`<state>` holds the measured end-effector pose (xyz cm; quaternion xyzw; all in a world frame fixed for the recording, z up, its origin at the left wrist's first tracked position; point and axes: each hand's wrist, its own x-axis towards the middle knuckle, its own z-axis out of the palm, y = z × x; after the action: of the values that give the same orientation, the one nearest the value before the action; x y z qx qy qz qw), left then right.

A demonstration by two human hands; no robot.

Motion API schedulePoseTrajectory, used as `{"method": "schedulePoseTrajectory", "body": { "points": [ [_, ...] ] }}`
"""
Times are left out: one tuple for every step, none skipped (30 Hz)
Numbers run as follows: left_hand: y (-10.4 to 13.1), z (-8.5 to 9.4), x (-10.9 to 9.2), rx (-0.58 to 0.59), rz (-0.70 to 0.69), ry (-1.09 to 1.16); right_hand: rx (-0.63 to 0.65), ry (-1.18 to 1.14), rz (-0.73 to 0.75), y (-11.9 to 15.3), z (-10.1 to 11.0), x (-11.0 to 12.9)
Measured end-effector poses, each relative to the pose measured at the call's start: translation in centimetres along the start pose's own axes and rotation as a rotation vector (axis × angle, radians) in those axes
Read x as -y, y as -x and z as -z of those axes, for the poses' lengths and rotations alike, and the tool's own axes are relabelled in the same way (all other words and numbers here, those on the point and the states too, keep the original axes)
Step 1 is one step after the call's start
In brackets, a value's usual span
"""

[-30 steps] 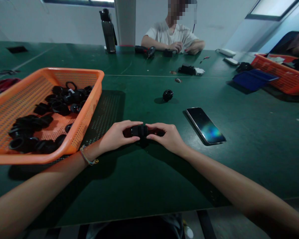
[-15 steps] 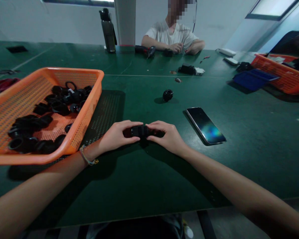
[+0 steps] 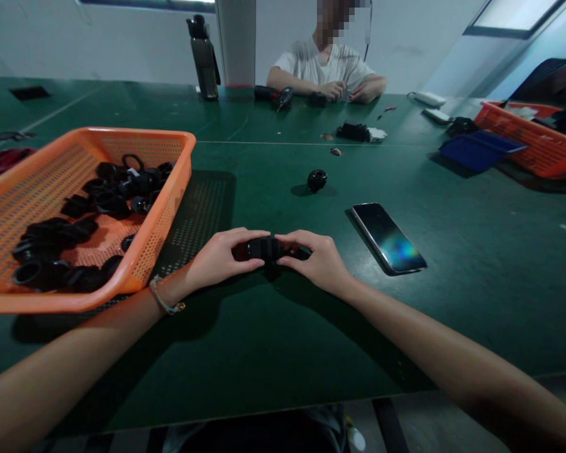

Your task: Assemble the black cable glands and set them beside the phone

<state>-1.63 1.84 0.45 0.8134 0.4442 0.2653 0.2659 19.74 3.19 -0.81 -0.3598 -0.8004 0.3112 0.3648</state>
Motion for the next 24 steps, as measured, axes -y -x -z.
{"method": "schedulePoseTrajectory", "body": {
  "points": [
    [0.0, 0.01, -0.01, 0.001, 0.003, 0.003, 0.006, 0.0, -0.005, -0.02, 0.0, 0.02],
    [0.01, 0.03, -0.02, 0.003, 0.005, 0.005, 0.011, 0.0, -0.013, -0.04, 0.0, 0.06],
    [0.01, 0.04, -0.02, 0.005, 0.005, 0.005, 0.015, 0.0, -0.022, -0.06, 0.01, 0.12],
    [0.01, 0.06, -0.01, 0.007, 0.005, 0.004, 0.02, 0.001, -0.032, -0.09, 0.01, 0.18],
    [0.01, 0.07, 0.01, 0.01, 0.003, 0.004, 0.024, 0.002, -0.04, -0.12, 0.02, 0.24],
    [0.0, 0.07, 0.03, 0.012, 0.002, 0.004, 0.027, 0.003, -0.047, -0.14, 0.03, 0.29],
    [0.0, 0.07, 0.04, 0.013, 0.0, 0.005, 0.029, 0.004, -0.051, -0.16, 0.05, 0.33],
    [0.0, 0.06, 0.06, 0.011, -0.001, 0.006, 0.031, 0.005, -0.053, -0.17, 0.07, 0.35],
    [0.0, 0.06, 0.06, 0.008, -0.001, 0.005, 0.033, 0.007, -0.052, -0.18, 0.08, 0.35],
    [0.0, 0.05, 0.04, 0.007, -0.001, 0.004, 0.035, 0.009, -0.053, -0.18, 0.1, 0.35],
    [0.0, 0.04, 0.02, 0.007, -0.001, 0.003, 0.037, 0.011, -0.054, -0.19, 0.11, 0.33],
    [0.0, 0.03, 0.0, 0.007, -0.001, 0.004, 0.041, 0.014, -0.057, -0.19, 0.11, 0.32],
    [0.0, 0.02, -0.03, 0.007, -0.001, 0.005, 0.045, 0.016, -0.061, -0.19, 0.11, 0.3],
    [-0.01, 0.01, -0.06, 0.008, -0.001, 0.006, 0.047, 0.018, -0.065, -0.19, 0.1, 0.29],
    [-0.02, 0.01, -0.07, 0.008, -0.001, 0.008, 0.048, 0.019, -0.068, -0.19, 0.09, 0.29],
    [-0.03, 0.01, -0.08, 0.007, -0.001, 0.01, 0.048, 0.02, -0.068, -0.19, 0.08, 0.3],
    [-0.04, 0.02, -0.07, 0.007, -0.001, 0.011, 0.048, 0.02, -0.066, -0.2, 0.07, 0.31],
    [-0.05, 0.03, -0.05, 0.007, 0.0, 0.012, 0.047, 0.019, -0.063, -0.2, 0.07, 0.32],
    [-0.05, 0.04, -0.03, 0.007, -0.001, 0.011, 0.048, 0.019, -0.058, -0.2, 0.07, 0.32],
    [-0.05, 0.05, 0.0, 0.009, -0.003, 0.011, 0.051, 0.017, -0.053, -0.21, 0.09, 0.32],
    [-0.05, 0.06, 0.03, 0.011, -0.004, 0.009, 0.055, 0.014, -0.048, -0.21, 0.11, 0.3],
    [-0.04, 0.08, 0.05, 0.013, -0.004, 0.009, 0.058, 0.01, -0.043, -0.21, 0.14, 0.27],
    [-0.03, 0.09, 0.07, 0.014, -0.004, 0.009, 0.059, 0.006, -0.037, -0.22, 0.17, 0.23],
    [-0.02, 0.1, 0.08, 0.016, -0.003, 0.011, 0.057, 0.005, -0.031, -0.22, 0.21, 0.18]
  ]
}}
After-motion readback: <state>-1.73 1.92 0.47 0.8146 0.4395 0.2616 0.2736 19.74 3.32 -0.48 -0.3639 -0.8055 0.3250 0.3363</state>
